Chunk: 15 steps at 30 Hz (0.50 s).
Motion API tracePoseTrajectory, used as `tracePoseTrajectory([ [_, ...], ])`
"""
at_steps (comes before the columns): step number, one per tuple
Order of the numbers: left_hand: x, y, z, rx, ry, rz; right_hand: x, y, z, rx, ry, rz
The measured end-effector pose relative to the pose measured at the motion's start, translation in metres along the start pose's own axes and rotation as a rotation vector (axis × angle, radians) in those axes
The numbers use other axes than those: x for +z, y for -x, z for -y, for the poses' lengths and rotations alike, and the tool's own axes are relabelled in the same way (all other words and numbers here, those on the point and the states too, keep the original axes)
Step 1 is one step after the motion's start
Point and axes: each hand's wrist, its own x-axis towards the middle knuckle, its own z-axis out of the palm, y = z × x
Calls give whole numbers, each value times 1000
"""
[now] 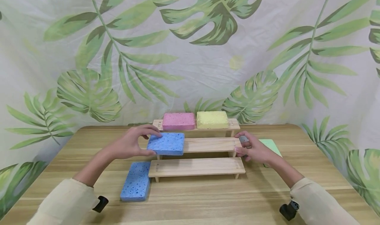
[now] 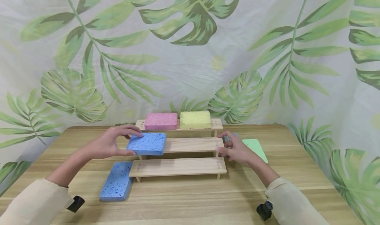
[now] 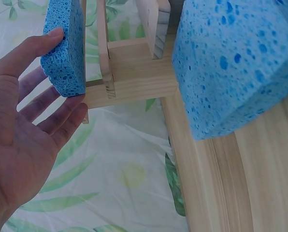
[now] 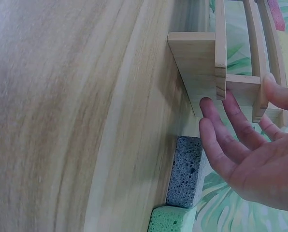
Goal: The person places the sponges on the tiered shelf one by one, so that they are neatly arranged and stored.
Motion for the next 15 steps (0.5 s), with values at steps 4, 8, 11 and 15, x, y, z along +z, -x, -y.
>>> tracePoseTrajectory([
  [4, 0, -2, -2, -9, 4, 6, 0, 1, -1, -2, -7, -16],
  [8, 2, -3, -3, -13, 13, 2, -1, 1, -1, -12, -6, -31],
  [11, 5, -5, -5, -20, 24, 12, -1, 1, -2, -18, -3, -31],
  [15, 12, -7, -9, -50, 32, 35, -1, 0, -2, -16, -2, -31],
])
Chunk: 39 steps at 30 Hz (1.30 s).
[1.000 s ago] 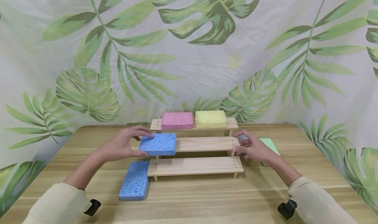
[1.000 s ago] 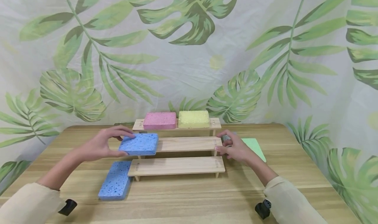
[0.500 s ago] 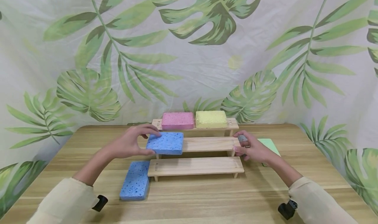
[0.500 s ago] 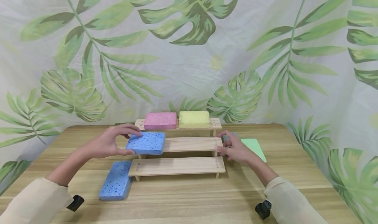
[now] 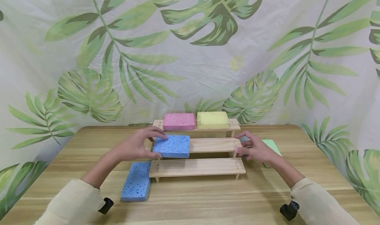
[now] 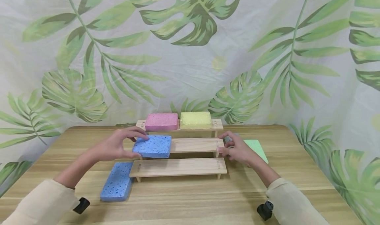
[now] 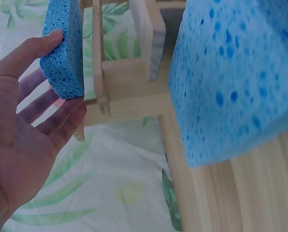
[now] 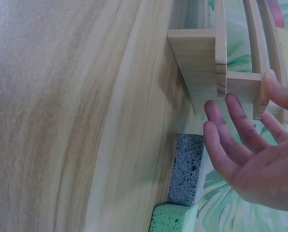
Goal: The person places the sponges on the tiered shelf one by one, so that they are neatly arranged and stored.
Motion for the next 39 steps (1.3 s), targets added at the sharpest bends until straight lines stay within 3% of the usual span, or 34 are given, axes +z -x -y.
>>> tracePoseTrajectory([
  [11, 18, -13, -12, 11, -8, 3, 0, -1, 1, 21, -13, 12],
  [24, 25, -24, -23, 7, 1, 19, 1, 2, 4, 10, -16, 6],
  [39, 35, -35, -29, 47, -27, 7, 0, 0, 1, 13, -15, 15],
])
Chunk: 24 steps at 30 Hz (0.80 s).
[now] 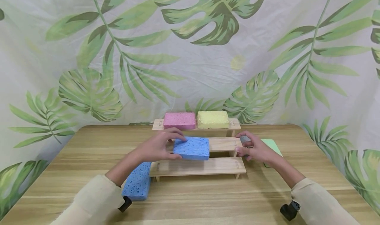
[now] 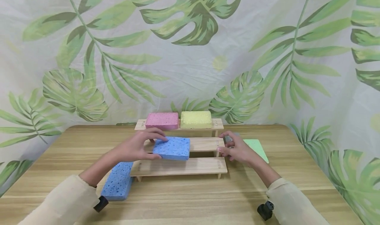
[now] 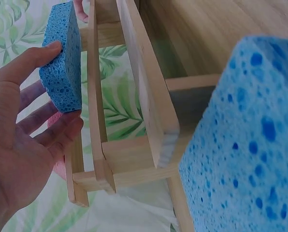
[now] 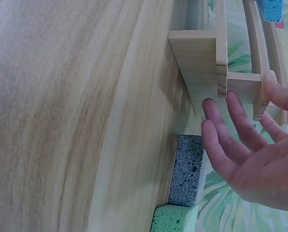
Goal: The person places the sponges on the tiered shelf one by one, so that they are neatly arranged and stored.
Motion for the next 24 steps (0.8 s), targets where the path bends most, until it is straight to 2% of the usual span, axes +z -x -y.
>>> tracePoseTrajectory([
  [7, 8, -5, -6, 18, -3, -26, 1, 1, 3, -8, 9, -15],
  [16, 28, -14, -16, -1, 28, -46, 2, 1, 2, -7, 10, -22],
  [24, 38, -25, -23, 8, -10, -72, 2, 1, 2, 0, -14, -16],
])
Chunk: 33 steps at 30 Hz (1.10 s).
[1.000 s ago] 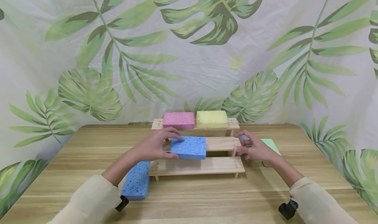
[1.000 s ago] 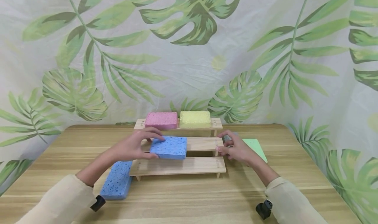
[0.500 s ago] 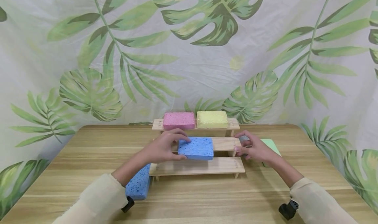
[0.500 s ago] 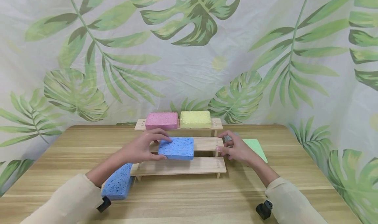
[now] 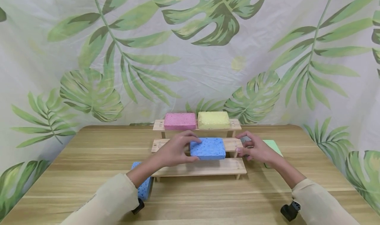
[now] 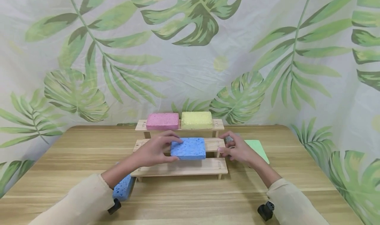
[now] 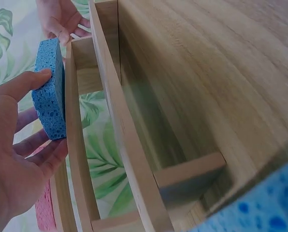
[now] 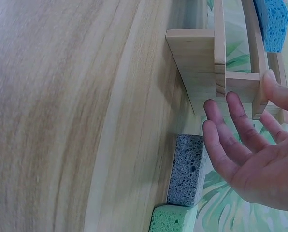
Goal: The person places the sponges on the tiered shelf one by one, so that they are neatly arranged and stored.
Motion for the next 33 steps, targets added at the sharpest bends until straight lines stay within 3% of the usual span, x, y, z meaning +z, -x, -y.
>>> tracePoseTrajectory([
  [24, 14, -15, -4, 10, -59, -61, 0, 0, 0, 0, 3, 3],
  [33, 14, -15, -6, -19, -82, -40, 1, 0, 0, 1, -4, 2],
])
